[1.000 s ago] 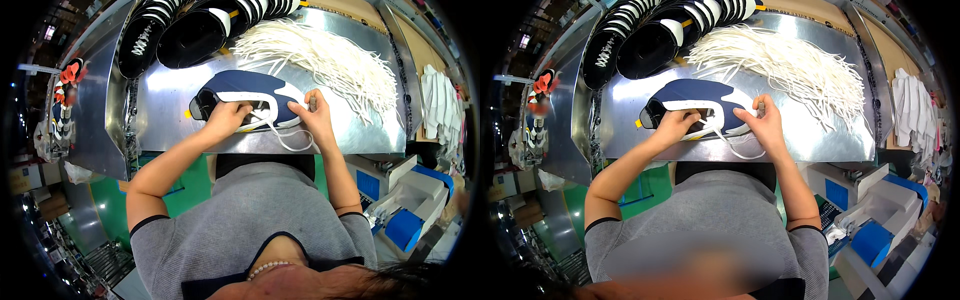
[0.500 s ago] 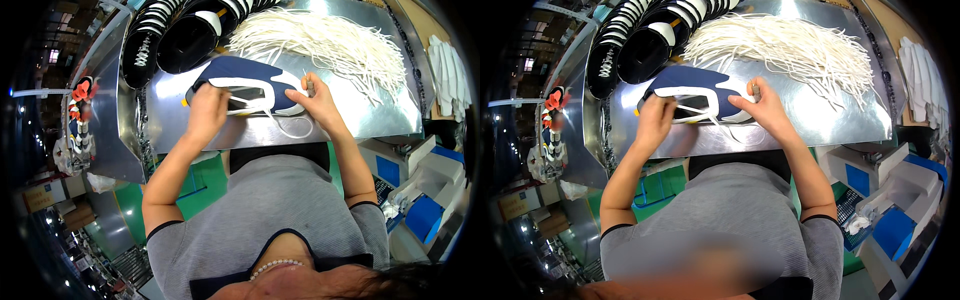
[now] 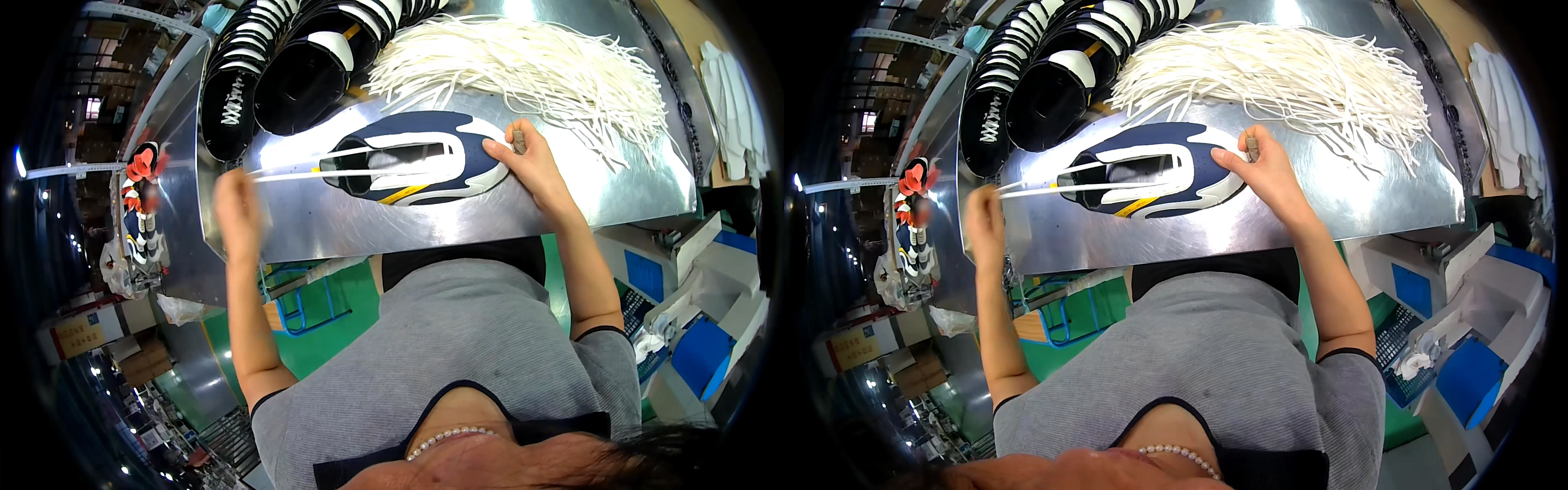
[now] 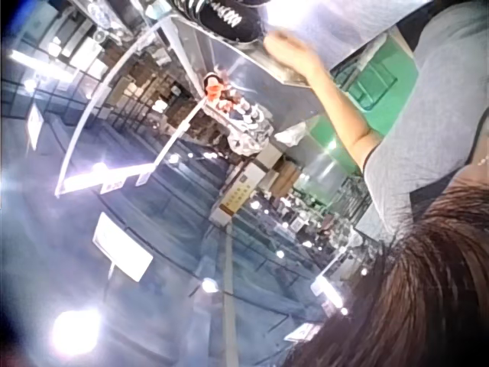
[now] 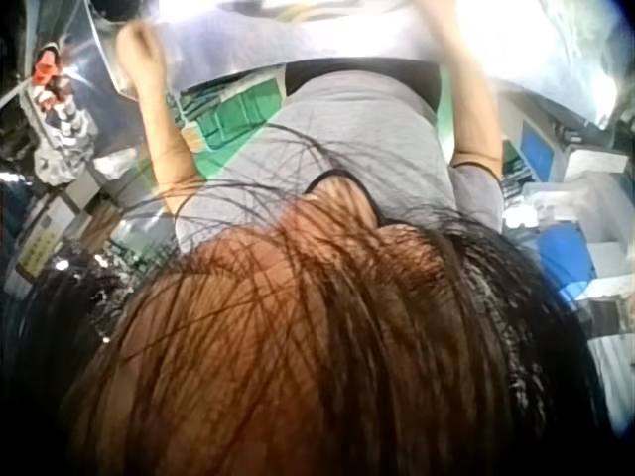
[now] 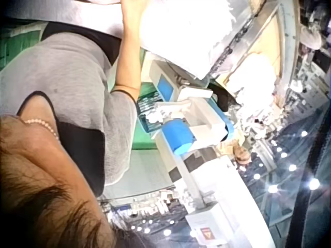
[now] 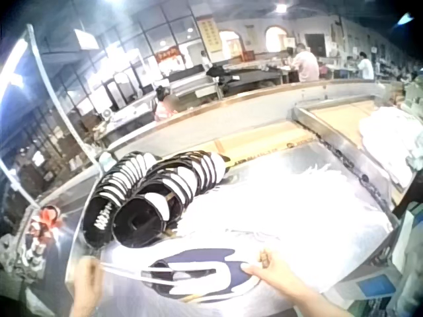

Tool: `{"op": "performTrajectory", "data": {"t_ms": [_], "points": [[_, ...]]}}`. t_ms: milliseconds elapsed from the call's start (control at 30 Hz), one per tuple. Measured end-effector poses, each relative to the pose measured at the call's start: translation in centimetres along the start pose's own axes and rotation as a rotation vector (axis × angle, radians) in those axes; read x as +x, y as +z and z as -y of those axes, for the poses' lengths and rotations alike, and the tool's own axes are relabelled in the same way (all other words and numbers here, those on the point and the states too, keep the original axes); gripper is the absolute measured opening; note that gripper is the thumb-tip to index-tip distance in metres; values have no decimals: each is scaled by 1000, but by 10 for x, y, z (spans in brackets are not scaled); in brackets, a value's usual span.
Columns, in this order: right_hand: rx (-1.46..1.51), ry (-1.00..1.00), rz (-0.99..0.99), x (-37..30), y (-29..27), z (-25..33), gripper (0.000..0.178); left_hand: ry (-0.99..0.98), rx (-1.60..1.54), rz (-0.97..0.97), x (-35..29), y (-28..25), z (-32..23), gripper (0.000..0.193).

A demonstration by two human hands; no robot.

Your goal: The person laces a shoe upper by hand, threading a white shoelace through the eyelets of a blue and white sneaker upper placed on a metal work surface, then moves the finished upper to a stack.

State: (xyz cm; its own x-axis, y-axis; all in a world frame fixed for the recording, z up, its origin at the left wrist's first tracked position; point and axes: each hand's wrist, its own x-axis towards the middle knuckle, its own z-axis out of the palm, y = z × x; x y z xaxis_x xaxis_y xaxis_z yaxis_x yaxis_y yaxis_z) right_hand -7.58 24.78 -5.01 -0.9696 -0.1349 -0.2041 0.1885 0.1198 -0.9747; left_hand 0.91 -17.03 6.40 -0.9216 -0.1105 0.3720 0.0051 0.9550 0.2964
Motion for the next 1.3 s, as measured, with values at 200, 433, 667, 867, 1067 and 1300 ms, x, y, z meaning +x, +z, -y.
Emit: {"op": "performTrajectory", "data": {"t_ms": [200,433,667,867,1067,1300], "points": [[-420,-292,-141,-3,-10,17,31,586,-720,593,32,12,-155,4],[82,-406,229,-25,33,45,17,543,-380,242,34,68,-168,7],[447,88,224,-23,57,26,11,275,-358,338,9,67,-135,15],[282,43,145,-21,72,26,19,-755,-1067,1123,17,103,-106,57],[-1,-62,16,-20,77,12,36,-661,-959,943,3,124,-130,40],[-196,-140,97,-23,76,18,43,-438,-986,619,-12,127,-137,20]]}}
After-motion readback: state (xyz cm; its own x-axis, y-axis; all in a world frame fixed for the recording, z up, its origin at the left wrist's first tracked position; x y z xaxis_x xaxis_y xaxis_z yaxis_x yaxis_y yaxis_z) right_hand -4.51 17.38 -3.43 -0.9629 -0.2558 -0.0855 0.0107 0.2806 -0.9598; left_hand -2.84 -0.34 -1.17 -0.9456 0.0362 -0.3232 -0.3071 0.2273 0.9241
